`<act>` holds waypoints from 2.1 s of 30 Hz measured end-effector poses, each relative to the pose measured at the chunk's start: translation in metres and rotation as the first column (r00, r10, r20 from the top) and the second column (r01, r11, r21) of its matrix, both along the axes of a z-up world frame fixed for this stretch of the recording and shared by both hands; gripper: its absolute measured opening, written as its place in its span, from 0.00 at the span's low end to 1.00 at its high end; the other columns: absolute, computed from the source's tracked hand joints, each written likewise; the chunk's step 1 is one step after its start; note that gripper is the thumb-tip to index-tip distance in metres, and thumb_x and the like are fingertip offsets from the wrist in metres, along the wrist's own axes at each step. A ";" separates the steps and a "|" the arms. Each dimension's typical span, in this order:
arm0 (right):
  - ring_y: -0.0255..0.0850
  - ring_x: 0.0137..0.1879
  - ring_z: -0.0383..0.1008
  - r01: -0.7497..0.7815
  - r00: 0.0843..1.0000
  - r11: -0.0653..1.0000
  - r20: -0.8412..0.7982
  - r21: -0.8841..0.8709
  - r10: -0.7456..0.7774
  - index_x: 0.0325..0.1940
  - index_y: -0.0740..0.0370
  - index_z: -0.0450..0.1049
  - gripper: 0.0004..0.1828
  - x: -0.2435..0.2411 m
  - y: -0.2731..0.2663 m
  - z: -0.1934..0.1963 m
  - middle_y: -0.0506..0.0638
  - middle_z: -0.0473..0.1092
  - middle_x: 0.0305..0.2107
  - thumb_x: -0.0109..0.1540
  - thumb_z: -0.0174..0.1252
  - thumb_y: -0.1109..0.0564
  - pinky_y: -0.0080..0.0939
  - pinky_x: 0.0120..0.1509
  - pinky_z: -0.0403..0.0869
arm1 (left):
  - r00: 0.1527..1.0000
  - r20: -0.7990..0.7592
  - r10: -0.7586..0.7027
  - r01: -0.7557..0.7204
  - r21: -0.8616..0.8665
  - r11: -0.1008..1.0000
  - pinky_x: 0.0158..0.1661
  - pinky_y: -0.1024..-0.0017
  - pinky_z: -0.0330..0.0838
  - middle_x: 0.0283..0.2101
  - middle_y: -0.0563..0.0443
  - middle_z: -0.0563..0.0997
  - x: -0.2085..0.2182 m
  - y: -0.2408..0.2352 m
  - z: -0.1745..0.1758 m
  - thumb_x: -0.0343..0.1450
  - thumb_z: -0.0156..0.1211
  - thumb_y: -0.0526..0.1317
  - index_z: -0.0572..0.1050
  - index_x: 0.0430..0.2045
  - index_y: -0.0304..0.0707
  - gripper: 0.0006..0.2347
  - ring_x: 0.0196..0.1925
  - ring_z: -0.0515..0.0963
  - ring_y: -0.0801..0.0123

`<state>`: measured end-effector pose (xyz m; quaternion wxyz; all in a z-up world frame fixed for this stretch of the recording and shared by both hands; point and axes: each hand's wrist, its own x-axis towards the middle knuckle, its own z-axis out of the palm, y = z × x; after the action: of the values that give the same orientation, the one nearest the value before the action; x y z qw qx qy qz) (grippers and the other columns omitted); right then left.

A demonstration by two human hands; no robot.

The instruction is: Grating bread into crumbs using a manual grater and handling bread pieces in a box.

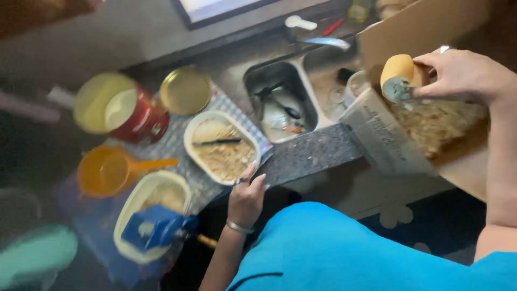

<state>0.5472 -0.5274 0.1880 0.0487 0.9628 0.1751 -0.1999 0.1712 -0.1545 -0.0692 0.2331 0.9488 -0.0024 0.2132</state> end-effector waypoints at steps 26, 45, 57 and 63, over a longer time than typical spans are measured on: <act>0.50 0.55 0.90 -0.645 0.762 0.755 0.164 0.117 0.626 0.59 0.21 0.88 0.19 -0.100 0.445 -0.427 0.44 0.85 0.50 0.64 0.69 0.28 0.56 0.55 0.88 | 0.764 -0.418 0.491 -0.548 -0.020 0.836 0.65 0.38 0.83 0.78 0.23 0.69 0.022 0.073 -0.163 0.65 0.85 0.53 0.58 0.83 0.27 0.53 0.71 0.81 0.27; 0.60 0.52 0.91 -0.609 0.779 0.764 -0.024 0.214 0.627 0.51 0.52 0.75 0.16 -0.162 0.335 -0.346 0.57 0.86 0.37 0.70 0.56 0.40 0.64 0.54 0.89 | 0.758 -0.314 0.572 -0.553 0.158 0.818 0.45 0.47 0.91 0.51 0.38 0.80 0.053 0.097 -0.215 0.60 0.86 0.53 0.74 0.54 0.36 0.33 0.43 0.91 0.38; 0.54 0.31 0.88 -0.869 0.476 0.486 0.111 -0.093 0.872 0.31 0.58 0.82 0.23 -0.159 0.365 -0.473 0.51 0.77 0.21 0.50 0.83 0.40 0.59 0.30 0.86 | 0.805 -0.215 0.554 -0.526 0.174 0.832 0.41 0.47 0.90 0.48 0.32 0.80 0.050 0.105 -0.211 0.61 0.87 0.51 0.75 0.54 0.29 0.34 0.39 0.90 0.36; 0.66 0.38 0.90 -0.923 0.381 0.385 0.131 -0.006 0.915 0.30 0.67 0.88 0.12 -0.128 0.372 -0.513 0.68 0.83 0.25 0.62 0.70 0.55 0.67 0.38 0.87 | 0.820 -0.227 0.526 -0.488 0.203 0.849 0.42 0.48 0.91 0.48 0.34 0.81 0.047 0.110 -0.221 0.61 0.88 0.52 0.74 0.53 0.32 0.34 0.38 0.92 0.37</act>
<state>0.4193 -0.1553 -0.3249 0.1283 0.7152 0.6824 -0.0790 0.2182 -0.0445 -0.2899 0.1006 0.9487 0.2682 0.1335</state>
